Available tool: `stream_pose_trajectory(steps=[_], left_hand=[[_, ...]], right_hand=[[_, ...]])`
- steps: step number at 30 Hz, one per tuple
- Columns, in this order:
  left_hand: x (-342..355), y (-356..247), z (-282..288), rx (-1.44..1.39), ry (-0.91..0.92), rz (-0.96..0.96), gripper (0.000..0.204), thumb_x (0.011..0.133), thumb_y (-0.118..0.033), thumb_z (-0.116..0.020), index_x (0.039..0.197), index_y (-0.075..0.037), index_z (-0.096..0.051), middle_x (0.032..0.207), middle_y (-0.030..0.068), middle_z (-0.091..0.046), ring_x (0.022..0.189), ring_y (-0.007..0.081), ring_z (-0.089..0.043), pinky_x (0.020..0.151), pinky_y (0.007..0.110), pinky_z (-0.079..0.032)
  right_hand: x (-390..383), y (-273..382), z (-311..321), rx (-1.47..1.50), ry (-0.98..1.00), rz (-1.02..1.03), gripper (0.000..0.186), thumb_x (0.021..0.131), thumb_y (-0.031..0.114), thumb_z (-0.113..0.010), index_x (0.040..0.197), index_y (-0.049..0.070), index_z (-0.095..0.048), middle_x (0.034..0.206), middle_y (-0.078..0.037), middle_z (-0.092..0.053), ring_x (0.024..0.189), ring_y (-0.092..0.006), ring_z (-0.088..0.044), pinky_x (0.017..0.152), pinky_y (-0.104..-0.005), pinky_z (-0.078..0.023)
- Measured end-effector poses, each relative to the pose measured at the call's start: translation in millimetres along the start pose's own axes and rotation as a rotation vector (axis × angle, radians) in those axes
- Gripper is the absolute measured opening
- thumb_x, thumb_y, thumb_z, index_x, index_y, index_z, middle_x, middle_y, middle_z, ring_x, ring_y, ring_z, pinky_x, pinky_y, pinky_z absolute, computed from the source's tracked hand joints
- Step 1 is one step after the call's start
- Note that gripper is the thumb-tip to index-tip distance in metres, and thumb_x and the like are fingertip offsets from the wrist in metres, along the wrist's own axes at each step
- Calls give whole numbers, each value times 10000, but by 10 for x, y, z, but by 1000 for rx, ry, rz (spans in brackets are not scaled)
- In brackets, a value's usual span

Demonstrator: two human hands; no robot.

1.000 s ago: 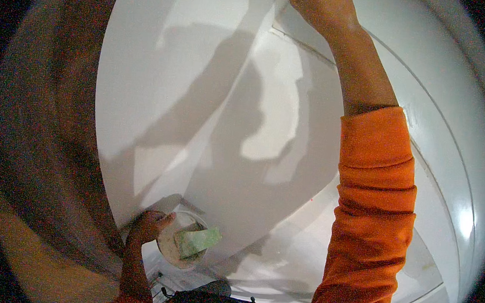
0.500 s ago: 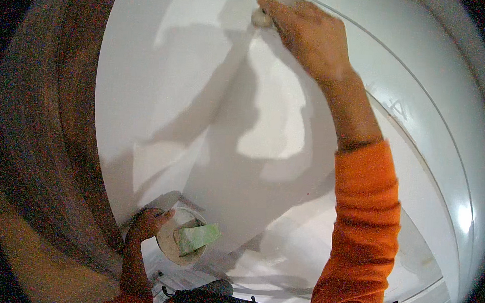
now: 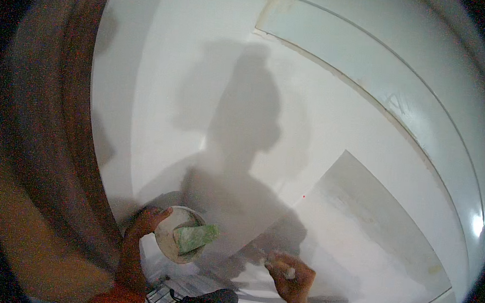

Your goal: The person applies plaster to the gaps and corners of a wall using their fingers and a putty knife, holding a bucket of plaster and standing on a ladder.

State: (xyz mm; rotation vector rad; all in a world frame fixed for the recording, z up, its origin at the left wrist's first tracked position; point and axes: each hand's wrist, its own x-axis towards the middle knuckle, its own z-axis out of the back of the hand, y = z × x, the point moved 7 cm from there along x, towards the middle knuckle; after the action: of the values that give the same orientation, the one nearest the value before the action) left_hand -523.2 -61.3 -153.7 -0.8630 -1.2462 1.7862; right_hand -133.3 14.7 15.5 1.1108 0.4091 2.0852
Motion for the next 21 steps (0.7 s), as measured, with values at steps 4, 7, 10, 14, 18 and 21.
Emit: stream_pose_trajectory(steps=[4, 7, 10, 14, 18, 21], left_hand=[[4, 150, 109, -40, -85, 17, 658, 962, -589, -568, 901, 43, -739, 752, 111, -696, 692, 178, -626, 678, 364, -512], [-20, 228, 68, -68, -96, 60, 662, 957, -600, -572, 909, 39, -737, 766, 101, -695, 686, 173, -628, 658, 349, -518], [-40, 221, -83, -187, -117, 85, 655, 952, -605, -577, 939, 31, -733, 786, 91, -690, 683, 172, -636, 654, 344, -536], [65, 677, -273, -260, -55, 67, 669, 942, -623, -581, 988, 30, -724, 835, 99, -699, 729, 188, -676, 688, 360, -574], [-29, 1437, -864, -513, 41, 292, 660, 940, -608, -599, 1134, 14, -706, 1005, 115, -719, 837, 226, -710, 758, 383, -592], [-484, 1660, -1498, -556, 93, 471, 699, 930, -634, -597, 1195, 7, -680, 1117, 126, -701, 962, 239, -689, 835, 411, -570]], right_hand=[[-403, -272, 111, 68, -81, -72, 142, 749, 56, -837, 813, 27, -713, 912, -108, -755, 819, -204, -719, 749, -310, -565], [-762, -708, 268, 320, -127, -239, 217, 749, -73, -790, 946, -36, -706, 933, -122, -745, 837, -175, -704, 734, -292, -571], [-864, -806, 443, 334, -179, -281, 137, 871, 84, -771, 947, -7, -703, 812, -67, -682, 689, -138, -619, 633, -283, -535], [-1046, -807, 351, 508, -220, -489, 166, 846, 61, -792, 953, -25, -698, 857, -94, -703, 757, -178, -662, 697, -315, -575], [-1249, -960, -28, 669, -197, -471, 188, 867, 109, -785, 961, -28, -698, 907, -128, -717, 813, -210, -683, 719, -341, -593], [-1404, -1066, -95, 709, -142, -540, 204, 875, 152, -792, 957, -19, -715, 932, -126, -728, 826, -198, -681, 743, -338, -585]])
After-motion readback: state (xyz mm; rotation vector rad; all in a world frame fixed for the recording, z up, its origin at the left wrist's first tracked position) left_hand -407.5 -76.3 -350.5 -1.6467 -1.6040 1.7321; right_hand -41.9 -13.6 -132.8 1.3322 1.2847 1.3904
